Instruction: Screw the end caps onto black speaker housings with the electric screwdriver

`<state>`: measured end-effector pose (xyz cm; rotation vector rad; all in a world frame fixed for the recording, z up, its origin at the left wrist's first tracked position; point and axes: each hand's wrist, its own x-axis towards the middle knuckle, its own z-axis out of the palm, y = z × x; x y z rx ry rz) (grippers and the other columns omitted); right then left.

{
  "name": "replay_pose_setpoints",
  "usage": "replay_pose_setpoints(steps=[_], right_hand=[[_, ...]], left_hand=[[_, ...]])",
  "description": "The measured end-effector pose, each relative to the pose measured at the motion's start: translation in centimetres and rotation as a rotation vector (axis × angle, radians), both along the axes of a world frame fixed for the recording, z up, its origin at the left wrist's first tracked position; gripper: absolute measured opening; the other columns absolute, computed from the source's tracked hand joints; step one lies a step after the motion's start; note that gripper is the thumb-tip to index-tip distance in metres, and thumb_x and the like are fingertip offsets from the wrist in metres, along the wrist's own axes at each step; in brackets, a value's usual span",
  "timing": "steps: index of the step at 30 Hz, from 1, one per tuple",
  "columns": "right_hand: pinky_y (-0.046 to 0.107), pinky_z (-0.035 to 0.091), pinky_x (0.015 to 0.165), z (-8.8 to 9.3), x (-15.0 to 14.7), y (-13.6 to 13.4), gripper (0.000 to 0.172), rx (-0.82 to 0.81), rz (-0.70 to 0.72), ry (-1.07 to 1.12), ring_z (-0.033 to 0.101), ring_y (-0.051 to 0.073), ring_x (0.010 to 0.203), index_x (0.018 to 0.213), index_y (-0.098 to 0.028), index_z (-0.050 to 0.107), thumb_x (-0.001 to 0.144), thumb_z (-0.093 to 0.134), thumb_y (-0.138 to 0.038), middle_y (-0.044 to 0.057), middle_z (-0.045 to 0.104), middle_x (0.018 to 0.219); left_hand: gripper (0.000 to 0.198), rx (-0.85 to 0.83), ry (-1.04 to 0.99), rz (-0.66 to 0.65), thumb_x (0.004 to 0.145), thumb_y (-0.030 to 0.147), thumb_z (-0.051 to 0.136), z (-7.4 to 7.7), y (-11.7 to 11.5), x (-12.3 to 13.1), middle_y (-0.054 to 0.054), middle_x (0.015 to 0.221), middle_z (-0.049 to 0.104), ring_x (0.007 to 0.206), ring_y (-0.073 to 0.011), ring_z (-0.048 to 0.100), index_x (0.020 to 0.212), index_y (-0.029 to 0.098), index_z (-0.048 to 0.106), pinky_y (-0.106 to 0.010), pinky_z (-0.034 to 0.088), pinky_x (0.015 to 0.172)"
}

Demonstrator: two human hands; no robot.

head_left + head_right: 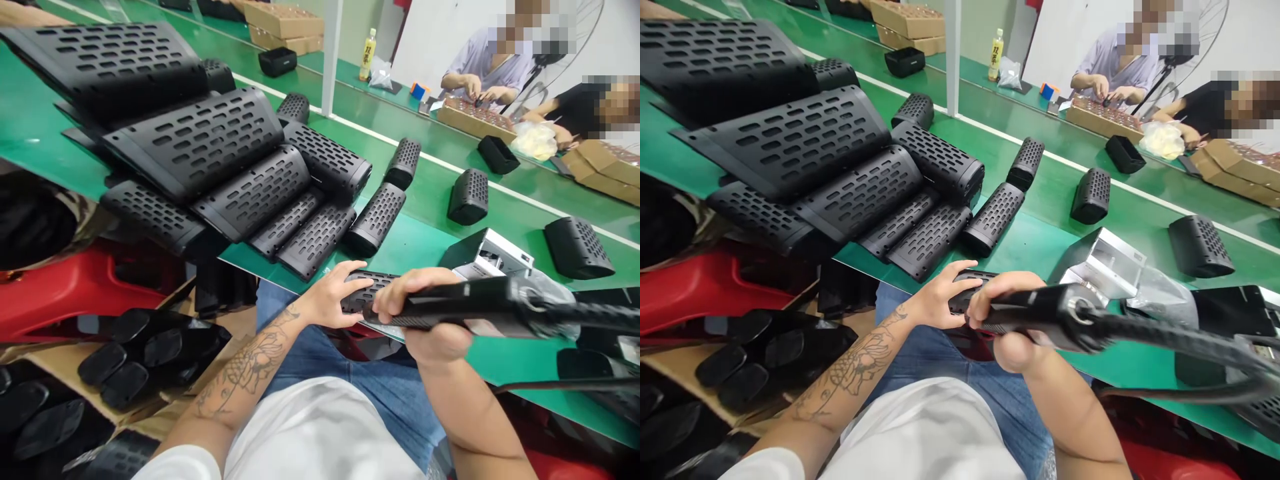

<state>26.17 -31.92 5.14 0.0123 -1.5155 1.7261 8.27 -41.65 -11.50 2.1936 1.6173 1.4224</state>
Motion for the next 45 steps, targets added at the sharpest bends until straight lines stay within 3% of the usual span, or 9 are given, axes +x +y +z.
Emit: replay_pose_setpoints(steps=[3,6,11,17,22,28,33,39,45], right_hand=[[0.032,0.062,0.057,-2.1,-2.0,-0.1,0.047,-0.048,0.018,0.023,0.069,0.016,0.054,0.106,-0.024,0.077,0.09,0.095,-0.063,-0.002,0.074,0.073],[0.031,0.059,0.054,-4.2,-2.5,0.1,0.047,-0.068,0.021,-0.01,0.067,0.016,0.054,0.106,-0.024,0.073,0.092,0.093,-0.064,-0.003,0.073,0.074],[0.034,0.06,0.061,-6.1,-1.8,0.2,0.048,0.025,0.096,-0.064,0.068,0.017,0.059,0.111,-0.026,0.072,0.093,0.091,-0.065,-0.001,0.074,0.079],[0.034,0.058,0.064,-6.0,-1.6,0.1,0.044,0.031,0.118,-0.064,0.065,0.015,0.059,0.111,-0.026,0.074,0.093,0.092,-0.061,-0.001,0.074,0.079],[0.037,0.061,0.065,-6.0,-1.4,0.1,0.052,0.141,0.056,-0.166,0.067,0.019,0.061,0.096,-0.025,0.073,0.09,0.088,-0.074,0.001,0.071,0.073],[0.034,0.063,0.067,-5.4,-1.4,0.2,0.049,0.303,0.192,-0.156,0.072,0.019,0.066,0.1,-0.029,0.075,0.089,0.09,-0.074,-0.001,0.073,0.072],[0.033,0.063,0.069,-4.2,-1.6,1.0,0.047,0.343,0.276,-0.226,0.071,0.018,0.068,0.095,-0.028,0.072,0.09,0.09,-0.071,-0.001,0.075,0.074],[0.032,0.057,0.062,-4.3,-2.3,0.6,0.047,0.386,0.298,-0.217,0.06,0.016,0.06,0.083,-0.029,0.071,0.085,0.094,-0.069,-0.003,0.067,0.068],[0.03,0.052,0.059,-4.9,-2.4,-0.4,0.062,0.276,0.174,-0.179,0.061,0.015,0.059,0.081,-0.027,0.07,0.077,0.093,-0.084,-0.001,0.07,0.069]], left_hand=[[0.075,-0.018,-0.003,-0.001,0.085,0.032,0.091,0.1,0.0,0.0,-0.025,0.169,0.054,0.155,-0.0452,0.06,0.155,0.021,0.067,-0.065,0.057,0.128],[0.065,-0.084,-0.011,0.006,0.086,0.035,0.088,0.3,0.0,0.1,-0.023,0.163,0.06,0.153,-0.0423,0.061,0.148,0.02,0.072,-0.061,0.056,0.13],[0.071,-0.151,0.006,0.019,0.082,0.034,0.087,0.2,0.0,0.2,-0.022,0.166,0.06,0.155,-0.0421,0.06,0.15,0.02,0.072,-0.06,0.053,0.133],[0.075,-0.154,0.013,0.025,0.08,0.032,0.089,0.1,0.1,0.1,-0.022,0.166,0.06,0.155,-0.0416,0.058,0.151,0.019,0.072,-0.059,0.053,0.133],[0.078,-0.162,0.032,0.036,0.082,0.037,0.089,0.1,0.1,0.1,-0.022,0.166,0.059,0.154,-0.0419,0.058,0.156,0.019,0.07,-0.061,0.052,0.134],[0.074,-0.204,0.052,0.014,0.093,0.053,0.085,0.5,0.1,0.0,-0.024,0.162,0.061,0.154,-0.0428,0.059,0.156,0.017,0.071,-0.065,0.05,0.135],[0.077,-0.198,0.033,-0.001,0.091,0.056,0.086,0.9,0.1,-0.2,-0.025,0.16,0.062,0.152,-0.0429,0.061,0.154,0.015,0.071,-0.064,0.053,0.133],[0.079,-0.226,0.045,0.034,0.089,0.056,0.09,-0.5,-0.2,-0.1,-0.022,0.161,0.062,0.153,-0.0414,0.061,0.158,0.023,0.069,-0.063,0.055,0.131],[0.103,-0.15,-0.091,0.028,0.079,0.044,0.098,-1.6,-1.1,-0.2,-0.027,0.182,0.038,0.166,-0.0462,0.054,0.169,0.022,0.053,-0.065,0.056,0.131]])
